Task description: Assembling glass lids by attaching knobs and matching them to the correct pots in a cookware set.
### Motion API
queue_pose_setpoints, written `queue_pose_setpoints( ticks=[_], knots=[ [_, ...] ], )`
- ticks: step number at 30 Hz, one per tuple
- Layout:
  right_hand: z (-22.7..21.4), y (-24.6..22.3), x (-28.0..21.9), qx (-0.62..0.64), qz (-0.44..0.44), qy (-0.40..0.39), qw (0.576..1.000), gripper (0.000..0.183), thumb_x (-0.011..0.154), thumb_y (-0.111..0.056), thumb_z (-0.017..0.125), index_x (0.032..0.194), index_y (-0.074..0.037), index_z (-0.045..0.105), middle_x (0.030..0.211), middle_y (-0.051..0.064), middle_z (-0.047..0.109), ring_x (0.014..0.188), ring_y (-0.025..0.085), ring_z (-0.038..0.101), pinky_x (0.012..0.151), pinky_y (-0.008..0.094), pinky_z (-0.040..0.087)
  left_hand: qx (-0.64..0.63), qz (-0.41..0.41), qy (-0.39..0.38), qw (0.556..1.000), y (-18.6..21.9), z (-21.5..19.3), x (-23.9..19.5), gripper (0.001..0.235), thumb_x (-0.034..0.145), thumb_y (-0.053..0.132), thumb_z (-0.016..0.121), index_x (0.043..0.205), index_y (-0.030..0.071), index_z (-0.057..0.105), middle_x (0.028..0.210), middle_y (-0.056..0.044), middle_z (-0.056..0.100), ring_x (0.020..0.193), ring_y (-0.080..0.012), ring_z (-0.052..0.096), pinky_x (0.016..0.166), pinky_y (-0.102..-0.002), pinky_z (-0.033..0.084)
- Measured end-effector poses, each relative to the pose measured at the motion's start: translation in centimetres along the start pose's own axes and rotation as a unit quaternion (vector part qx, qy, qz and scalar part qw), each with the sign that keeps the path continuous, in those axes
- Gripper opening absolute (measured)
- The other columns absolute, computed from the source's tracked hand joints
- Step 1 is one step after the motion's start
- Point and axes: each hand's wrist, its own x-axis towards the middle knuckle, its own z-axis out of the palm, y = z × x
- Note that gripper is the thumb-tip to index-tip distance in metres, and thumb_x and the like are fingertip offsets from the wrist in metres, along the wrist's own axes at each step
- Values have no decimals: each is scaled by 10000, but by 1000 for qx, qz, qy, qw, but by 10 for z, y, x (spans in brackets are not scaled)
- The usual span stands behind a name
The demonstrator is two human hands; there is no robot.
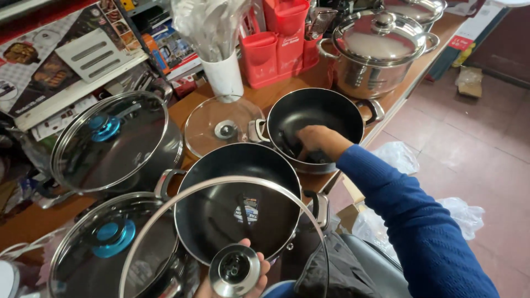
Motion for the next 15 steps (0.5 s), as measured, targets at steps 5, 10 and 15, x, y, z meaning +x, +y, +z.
queue_pose_setpoints(
  ticks=[5, 10, 15],
  knots=[
    [-5, -12, -12, 19, -43, -36, 998, 541, 729, -387, 882, 1160, -114, 703, 1052, 119, 734, 920, 294, 705, 748, 391, 567, -2, -59, -91, 994, 15, -53, 73, 427, 963, 362, 490, 1359, 288, 632, 1349, -207, 617, 1287, -465, 553, 1069, -583, 434],
    [-33, -27, -45, 115, 24, -73, 990, 411, 869, -261, 809, 1199, -41, 705, 1032, 163, 750, 729, 297, 760, 474, 353, 604, -15, -122, -136, 983, 29, -87, 115, 349, 984, 399, 494, 1264, 324, 689, 1356, -186, 640, 1318, -472, 554, 1071, -602, 451],
    [-13, -3, -12, 9, 23, 29, 999, 565, 785, -488, 854, 1187, -112, 726, 1187, 146, 735, 1095, 350, 711, 881, 439, 582, 12, -111, -347, 931, 31, -93, 110, 502, 931, 482, 538, 1396, 305, 603, 1484, -162, 563, 1459, -426, 439, 1195, -562, 401]
  ],
)
